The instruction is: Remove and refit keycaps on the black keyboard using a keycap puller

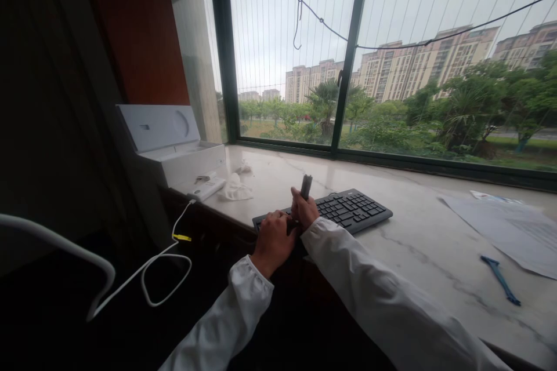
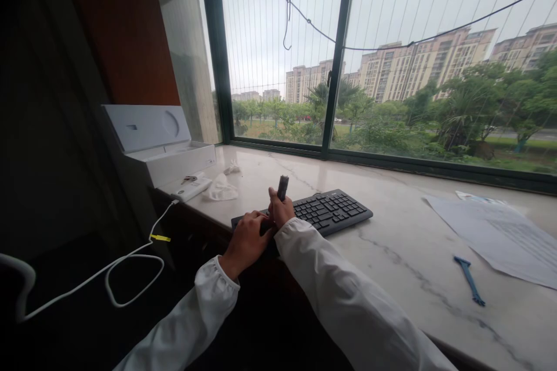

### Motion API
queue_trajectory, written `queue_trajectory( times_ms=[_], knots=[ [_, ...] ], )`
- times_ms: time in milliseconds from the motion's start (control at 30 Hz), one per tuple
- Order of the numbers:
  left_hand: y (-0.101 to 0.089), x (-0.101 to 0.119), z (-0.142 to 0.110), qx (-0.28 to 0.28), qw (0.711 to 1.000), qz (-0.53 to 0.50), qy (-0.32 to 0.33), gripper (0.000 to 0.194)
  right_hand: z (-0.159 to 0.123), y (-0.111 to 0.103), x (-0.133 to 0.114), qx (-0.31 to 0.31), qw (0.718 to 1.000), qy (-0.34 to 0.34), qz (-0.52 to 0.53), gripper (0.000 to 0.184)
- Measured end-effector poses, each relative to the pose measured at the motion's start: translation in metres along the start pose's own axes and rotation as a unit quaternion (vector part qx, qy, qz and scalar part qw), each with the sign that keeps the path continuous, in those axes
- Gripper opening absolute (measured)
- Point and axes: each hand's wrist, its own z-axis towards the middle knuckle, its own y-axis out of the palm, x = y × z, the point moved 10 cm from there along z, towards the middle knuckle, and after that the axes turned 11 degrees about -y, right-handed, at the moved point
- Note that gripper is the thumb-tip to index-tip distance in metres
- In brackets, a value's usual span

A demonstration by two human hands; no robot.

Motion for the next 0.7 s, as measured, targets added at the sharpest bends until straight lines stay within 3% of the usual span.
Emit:
queue_trajectory(
  times_ms=[267, 700],
  knots=[
    [0.001, -0.002, 0.004, -0.004, 1.000, 0.008, -0.016, 0.019, -0.006, -0.002, 0.009, 0.052, 0.972, 0.090, 0.213, 0.055],
    [0.002, 0.000, 0.010, -0.048, 0.997, 0.052, -0.036, 0.020, -0.006, -0.002, 0.010, 0.047, 0.971, 0.091, 0.217, 0.053]
  ],
)
